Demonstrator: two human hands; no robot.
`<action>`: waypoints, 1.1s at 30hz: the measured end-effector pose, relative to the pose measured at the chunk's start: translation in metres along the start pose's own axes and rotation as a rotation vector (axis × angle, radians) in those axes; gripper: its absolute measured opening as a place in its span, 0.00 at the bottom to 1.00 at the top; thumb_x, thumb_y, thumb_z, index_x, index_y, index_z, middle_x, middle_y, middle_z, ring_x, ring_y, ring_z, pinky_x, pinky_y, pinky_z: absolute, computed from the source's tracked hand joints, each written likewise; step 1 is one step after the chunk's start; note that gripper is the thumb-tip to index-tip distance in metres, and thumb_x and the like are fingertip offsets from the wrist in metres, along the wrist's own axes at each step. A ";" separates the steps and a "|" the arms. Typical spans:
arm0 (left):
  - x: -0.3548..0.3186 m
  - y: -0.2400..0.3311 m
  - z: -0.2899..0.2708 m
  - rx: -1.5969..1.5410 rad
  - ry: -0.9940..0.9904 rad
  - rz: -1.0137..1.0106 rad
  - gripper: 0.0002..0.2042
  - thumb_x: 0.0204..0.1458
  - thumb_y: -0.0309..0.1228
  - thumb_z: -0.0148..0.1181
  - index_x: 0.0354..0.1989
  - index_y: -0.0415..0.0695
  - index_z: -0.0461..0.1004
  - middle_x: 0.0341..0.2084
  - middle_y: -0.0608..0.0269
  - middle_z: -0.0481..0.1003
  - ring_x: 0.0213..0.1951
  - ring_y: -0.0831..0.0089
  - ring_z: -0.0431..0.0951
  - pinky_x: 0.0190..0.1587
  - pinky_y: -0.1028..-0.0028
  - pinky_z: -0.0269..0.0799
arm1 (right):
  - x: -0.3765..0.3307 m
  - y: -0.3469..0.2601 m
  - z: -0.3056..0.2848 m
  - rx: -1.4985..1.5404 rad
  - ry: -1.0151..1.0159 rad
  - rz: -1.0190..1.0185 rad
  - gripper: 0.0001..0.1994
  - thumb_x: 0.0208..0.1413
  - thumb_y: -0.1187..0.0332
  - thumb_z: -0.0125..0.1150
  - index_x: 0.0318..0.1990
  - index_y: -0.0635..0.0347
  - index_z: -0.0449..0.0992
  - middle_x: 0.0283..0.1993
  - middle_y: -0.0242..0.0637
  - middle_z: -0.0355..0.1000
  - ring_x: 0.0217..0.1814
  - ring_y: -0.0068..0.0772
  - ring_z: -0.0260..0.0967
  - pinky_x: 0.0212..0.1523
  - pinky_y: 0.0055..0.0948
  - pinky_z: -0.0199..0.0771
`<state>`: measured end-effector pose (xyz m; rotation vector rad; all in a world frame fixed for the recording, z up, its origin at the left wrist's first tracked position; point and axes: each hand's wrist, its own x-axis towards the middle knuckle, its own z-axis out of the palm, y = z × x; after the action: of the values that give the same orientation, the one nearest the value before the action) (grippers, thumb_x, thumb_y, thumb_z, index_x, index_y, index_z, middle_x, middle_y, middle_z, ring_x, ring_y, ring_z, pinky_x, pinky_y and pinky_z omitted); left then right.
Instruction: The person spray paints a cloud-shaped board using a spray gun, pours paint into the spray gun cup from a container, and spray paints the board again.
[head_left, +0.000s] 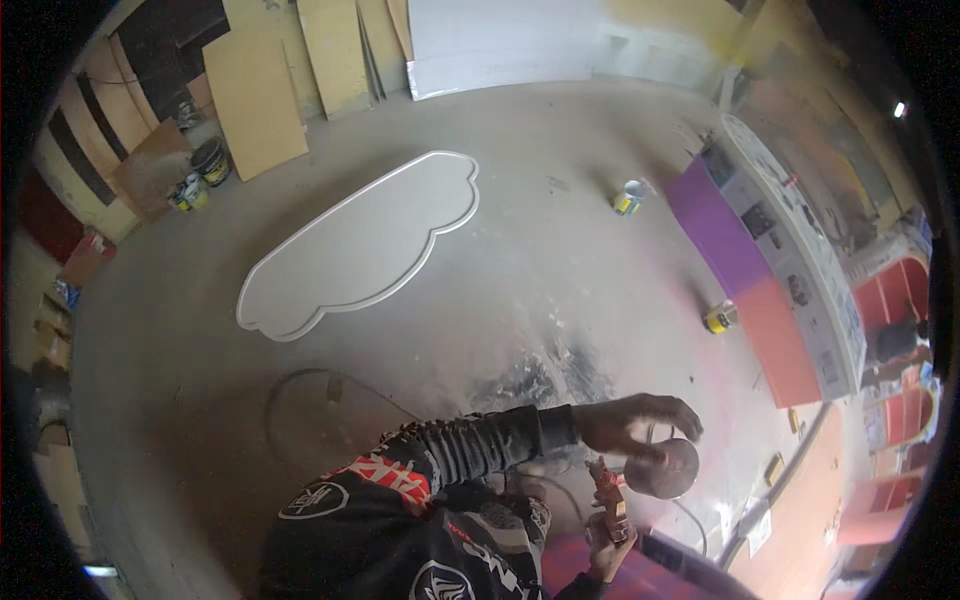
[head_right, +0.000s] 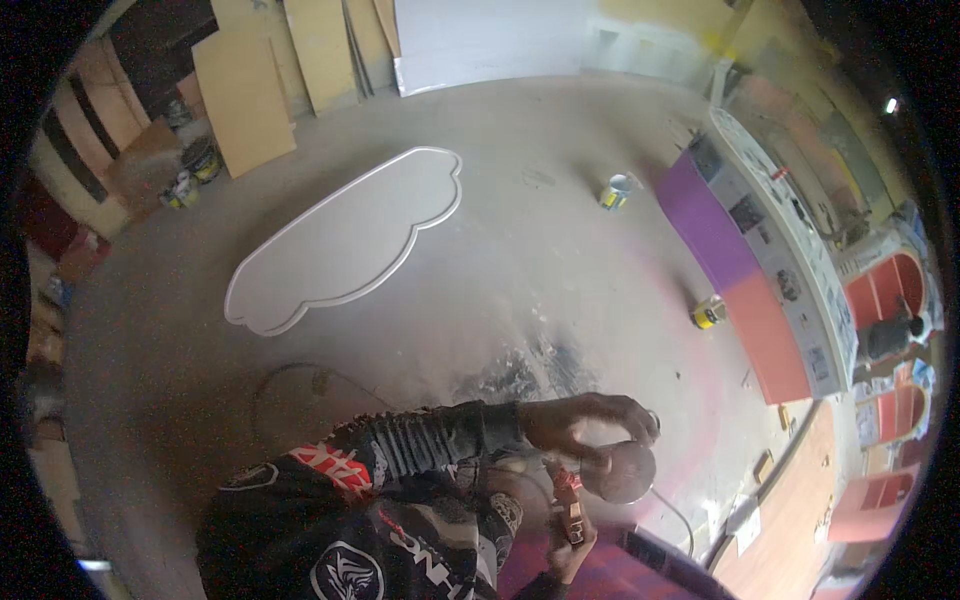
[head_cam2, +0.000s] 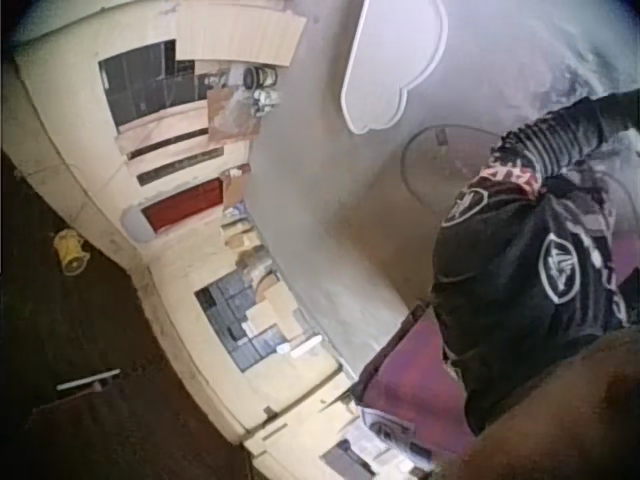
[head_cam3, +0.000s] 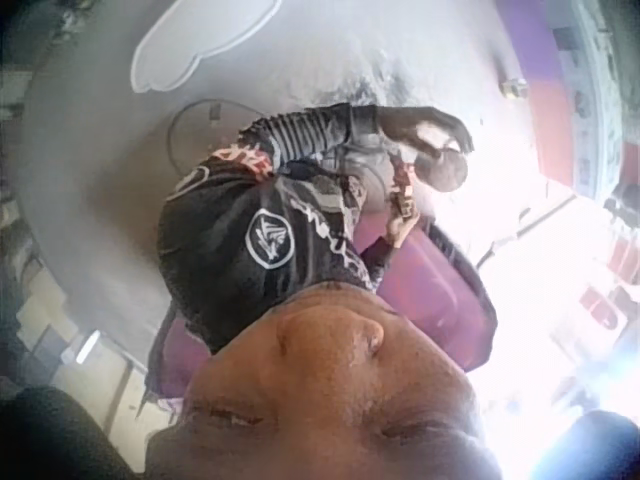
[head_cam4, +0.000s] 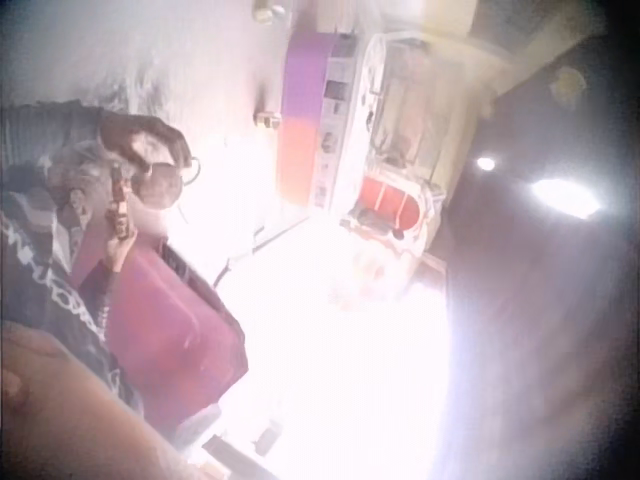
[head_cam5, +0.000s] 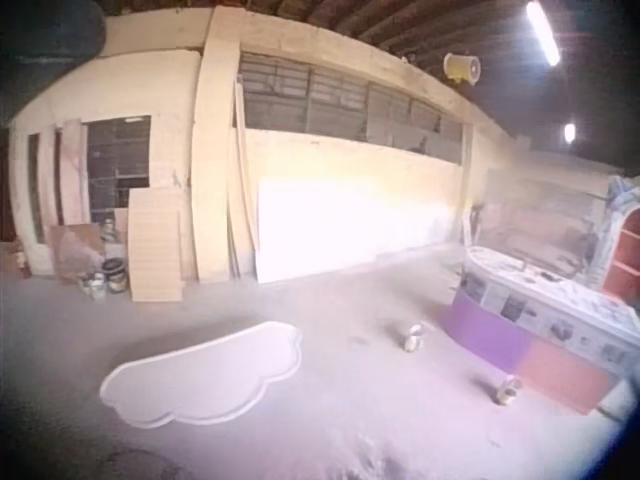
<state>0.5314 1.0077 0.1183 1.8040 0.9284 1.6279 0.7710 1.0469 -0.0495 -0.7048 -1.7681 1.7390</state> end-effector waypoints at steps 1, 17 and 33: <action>0.010 0.001 -0.001 0.228 -0.048 0.144 0.24 0.46 0.46 0.67 0.48 0.44 0.73 0.50 0.56 0.68 0.52 0.62 0.68 0.56 0.63 0.63 | 0.015 0.002 -0.002 0.010 -0.011 0.002 0.09 0.46 0.75 0.61 0.36 0.69 0.76 0.26 0.33 0.75 0.28 0.20 0.68 0.33 0.23 0.69; 0.113 -0.044 -0.096 0.748 -0.180 -0.028 0.28 0.33 0.37 0.73 0.47 0.46 0.73 0.51 0.55 0.65 0.55 0.54 0.64 0.56 0.57 0.65 | 0.264 -0.047 -0.052 -0.105 -0.659 -0.137 0.14 0.44 0.77 0.67 0.42 0.65 0.79 0.35 0.37 0.78 0.34 0.24 0.74 0.37 0.25 0.73; 0.162 -0.178 -0.189 0.574 -0.047 -0.150 0.20 0.38 0.36 0.67 0.43 0.44 0.75 0.46 0.56 0.66 0.51 0.56 0.62 0.52 0.58 0.66 | 0.383 0.020 -0.048 -0.064 -0.604 0.188 0.08 0.40 0.78 0.68 0.31 0.65 0.77 0.27 0.34 0.75 0.29 0.21 0.69 0.31 0.25 0.70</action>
<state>0.3260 1.2340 0.1060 2.0562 1.5870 1.2980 0.5335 1.3521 -0.0596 -0.3984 -2.2128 2.1933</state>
